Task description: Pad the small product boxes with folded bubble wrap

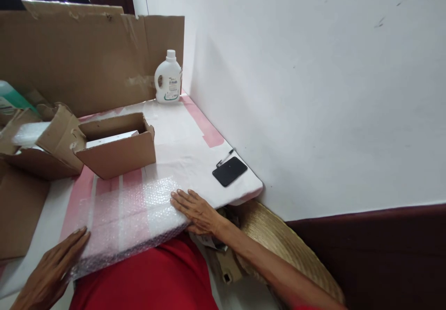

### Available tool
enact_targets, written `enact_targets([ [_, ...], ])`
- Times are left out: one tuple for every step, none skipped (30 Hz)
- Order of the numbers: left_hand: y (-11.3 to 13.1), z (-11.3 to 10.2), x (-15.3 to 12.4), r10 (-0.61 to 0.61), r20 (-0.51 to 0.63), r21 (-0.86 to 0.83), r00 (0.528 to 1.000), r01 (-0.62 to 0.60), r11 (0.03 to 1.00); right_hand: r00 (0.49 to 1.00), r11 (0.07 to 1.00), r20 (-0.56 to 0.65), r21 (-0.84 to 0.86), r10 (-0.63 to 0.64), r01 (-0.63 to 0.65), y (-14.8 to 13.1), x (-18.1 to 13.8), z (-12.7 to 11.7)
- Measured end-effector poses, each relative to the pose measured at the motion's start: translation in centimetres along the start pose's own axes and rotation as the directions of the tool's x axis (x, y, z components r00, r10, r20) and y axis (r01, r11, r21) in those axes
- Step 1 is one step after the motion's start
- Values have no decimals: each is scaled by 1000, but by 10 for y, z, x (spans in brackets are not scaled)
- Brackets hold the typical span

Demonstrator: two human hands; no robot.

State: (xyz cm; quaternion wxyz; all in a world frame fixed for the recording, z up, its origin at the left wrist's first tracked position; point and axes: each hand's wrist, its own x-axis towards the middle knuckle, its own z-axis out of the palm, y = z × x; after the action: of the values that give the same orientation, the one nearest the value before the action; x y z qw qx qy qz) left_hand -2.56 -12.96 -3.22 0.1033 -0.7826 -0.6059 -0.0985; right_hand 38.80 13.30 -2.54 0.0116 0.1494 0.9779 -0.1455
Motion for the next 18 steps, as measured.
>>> enact_targets([
  [-1, 0, -2, -12, -6, -39, 1000, 12, 999, 1000, 1000, 1, 17, 1, -1, 2, -1, -2],
  [-3, 0, -4, -38, -8, -83, 999, 37, 996, 1000, 999, -2, 38, 2, -2, 4, -1, -3],
  [-5, 1, -5, -73, -5, -128, 997, 72, 989, 1000, 998, -12, 62, 4, -4, 6, -1, -5],
  [-7, 3, -7, -111, -7, -169, 994, 108, 980, 1000, 996, -28, 89, 6, -3, 7, -1, -7],
  [-10, 4, -7, -146, -13, -203, 989, 140, 969, 999, 993, -48, 118, 4, 2, 8, 0, -8],
  [-12, 5, -6, -168, -21, -233, 986, 158, 960, 997, 989, -73, 150, -3, 14, 10, 1, -9],
  [-15, 6, -4, -182, -28, -265, 983, 168, 950, 995, 982, -102, 185, -10, 29, 11, 2, -9],
  [-18, 5, -1, -197, -35, -302, 980, 178, 937, 990, 974, -138, 223, -10, 41, 13, 3, -8],
  [-19, 4, 3, -220, -42, -344, 975, 193, 919, 983, 963, -183, 264, -2, 51, 15, 5, -6],
  [-19, 2, 7, -258, -42, -388, 965, 222, 895, 972, 949, -236, 309, 15, 60, 17, 7, -4],
  [-18, 0, 12, -312, -35, -434, 949, 267, 861, 954, 932, -297, 356, 48, 64, 19, 9, -1],
  [-16, -3, 18, -382, -26, -476, 924, 324, 817, 927, 911, -362, 407, 95, 66, 20, 12, 2],
  [-12, -5, 23, -461, -8, -511, 887, 392, 765, 894, 887, -423, 456, 148, 69, 20, 15, 6],
  [-9, -7, 28, -535, 16, -531, 844, 461, 711, 857, 863, -472, 501, 207, 68, 19, 18, 9],
  [-4, -9, 33, -603, 36, -538, 797, 524, 660, 814, 842, -510, 537, 278, 49, 16, 22, 12],
  [0, -11, 37, -663, 52, -534, 747, 582, 613, 768, 826, -533, 563, 355, 8, 11, 26, 15],
  [4, -12, 42, -710, 61, -526, 702, 627, 575, 719, 815, -546, 577, 430, -49, 6, 30, 17],
  [8, -12, 46, -745, 62, -518, 665, 659, 545, 672, 807, -554, 579, 492, -114, 0, 34, 20],
])
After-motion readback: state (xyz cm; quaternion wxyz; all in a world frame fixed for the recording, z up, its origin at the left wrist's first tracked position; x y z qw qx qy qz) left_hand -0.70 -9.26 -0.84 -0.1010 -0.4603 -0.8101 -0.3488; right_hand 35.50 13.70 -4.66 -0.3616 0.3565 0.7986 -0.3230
